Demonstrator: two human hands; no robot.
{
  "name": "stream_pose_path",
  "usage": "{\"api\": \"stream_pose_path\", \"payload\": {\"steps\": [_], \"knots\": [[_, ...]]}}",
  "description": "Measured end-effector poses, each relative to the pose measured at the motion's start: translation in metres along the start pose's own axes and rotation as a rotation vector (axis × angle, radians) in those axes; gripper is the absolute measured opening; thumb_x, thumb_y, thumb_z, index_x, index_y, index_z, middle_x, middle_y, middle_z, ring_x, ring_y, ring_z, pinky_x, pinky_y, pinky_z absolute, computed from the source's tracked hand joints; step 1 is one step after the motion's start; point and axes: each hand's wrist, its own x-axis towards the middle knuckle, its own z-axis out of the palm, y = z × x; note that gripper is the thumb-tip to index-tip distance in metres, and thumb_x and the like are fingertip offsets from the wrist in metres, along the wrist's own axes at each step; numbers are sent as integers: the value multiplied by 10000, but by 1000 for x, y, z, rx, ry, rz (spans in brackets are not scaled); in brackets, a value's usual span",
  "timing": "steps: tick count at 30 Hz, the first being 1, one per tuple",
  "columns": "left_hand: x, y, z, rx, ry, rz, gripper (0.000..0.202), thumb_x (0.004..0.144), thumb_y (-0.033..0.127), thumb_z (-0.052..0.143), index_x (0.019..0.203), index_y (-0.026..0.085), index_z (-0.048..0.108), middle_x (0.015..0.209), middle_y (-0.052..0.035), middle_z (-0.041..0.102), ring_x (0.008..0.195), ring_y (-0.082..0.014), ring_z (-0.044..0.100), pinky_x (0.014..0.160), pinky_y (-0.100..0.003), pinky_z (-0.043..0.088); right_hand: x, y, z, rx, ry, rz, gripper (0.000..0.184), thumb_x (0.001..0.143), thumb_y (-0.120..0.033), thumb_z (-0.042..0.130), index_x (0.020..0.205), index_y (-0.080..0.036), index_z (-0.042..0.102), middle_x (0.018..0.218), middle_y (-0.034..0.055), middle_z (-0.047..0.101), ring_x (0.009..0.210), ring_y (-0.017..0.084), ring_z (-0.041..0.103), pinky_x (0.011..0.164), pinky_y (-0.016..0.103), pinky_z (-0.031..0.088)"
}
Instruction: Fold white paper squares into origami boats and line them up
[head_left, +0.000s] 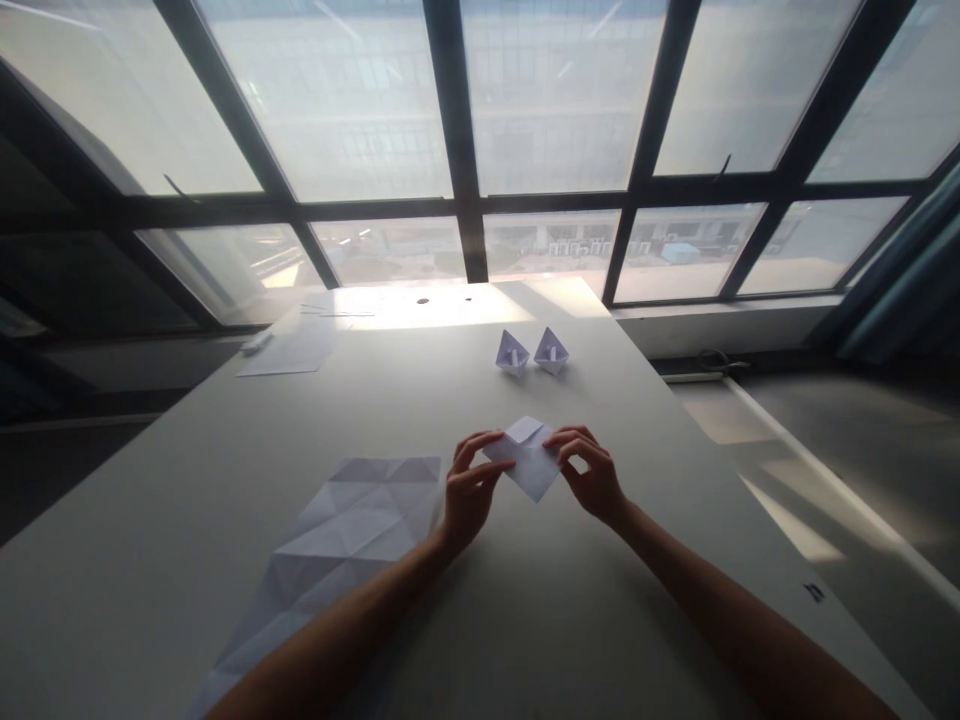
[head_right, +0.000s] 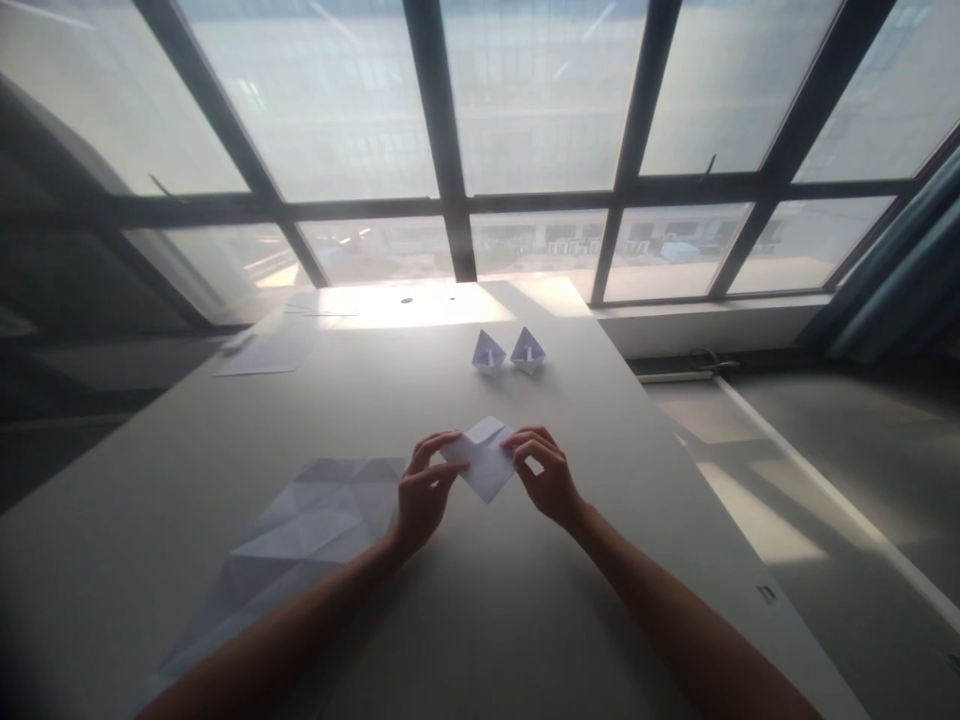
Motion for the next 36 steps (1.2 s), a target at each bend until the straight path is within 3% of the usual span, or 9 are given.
{"api": "stream_pose_path", "payload": {"steps": [6, 12, 16, 20, 23, 28, 36], "knots": [[-3, -7, 3, -55, -38, -79, 145, 909, 305, 630, 955, 264, 760, 1295, -75, 571, 1132, -256, 608, 895, -404, 546, -2, 11, -3, -84, -41, -82, 221, 935, -293, 541, 719, -249, 562, 1018, 77, 704, 1078, 249, 597, 942, 467, 463], [-2, -12, 6, -296, -85, -338, 267, 888, 358, 610, 1031, 172, 739, 1356, -129, 547, 1156, -283, 594, 906, -386, 543, -3, 17, -3, -148, 32, -115, 212, 936, -251, 535, 728, -242, 572, 1016, 88, 693, 1087, 261, 597, 930, 481, 477], [-1, -16, 8, -526, -54, -497, 285, 814, 385, 680, 924, 129, 740, 1301, -146, 596, 1125, -301, 609, 920, -409, 534, -3, 19, -3, -141, 46, -240, 177, 924, -182, 553, 756, -236, 571, 1014, 80, 684, 1078, 251, 596, 906, 470, 498], [2, -18, 8, -516, 30, -596, 294, 751, 377, 768, 903, 147, 665, 1140, -121, 682, 947, -241, 676, 787, -337, 552, -2, 19, -2, -135, -10, -296, 176, 920, -131, 554, 779, -235, 570, 1027, 72, 676, 1077, 238, 591, 898, 455, 510], [4, -18, 7, -499, -10, -648, 361, 744, 399, 781, 977, 155, 655, 1087, -105, 698, 887, -214, 680, 748, -299, 534, -2, 19, -1, -133, -47, -284, 179, 922, -127, 552, 781, -235, 568, 1029, 71, 672, 1076, 235, 589, 904, 454, 511], [5, -22, 5, -433, -85, -718, 338, 720, 442, 788, 791, 126, 691, 1118, -121, 680, 875, -212, 661, 716, -264, 504, -1, 21, -3, -114, -93, -257, 182, 933, -142, 549, 777, -235, 568, 1018, 73, 669, 1070, 233, 586, 904, 454, 511], [5, -27, 5, -493, -18, -759, 395, 743, 500, 750, 816, 119, 674, 1188, -134, 646, 737, -149, 649, 651, -270, 535, 0, 28, -7, -99, -164, -199, 197, 951, -168, 529, 770, -231, 575, 999, 79, 663, 1055, 230, 588, 902, 442, 512]]}}
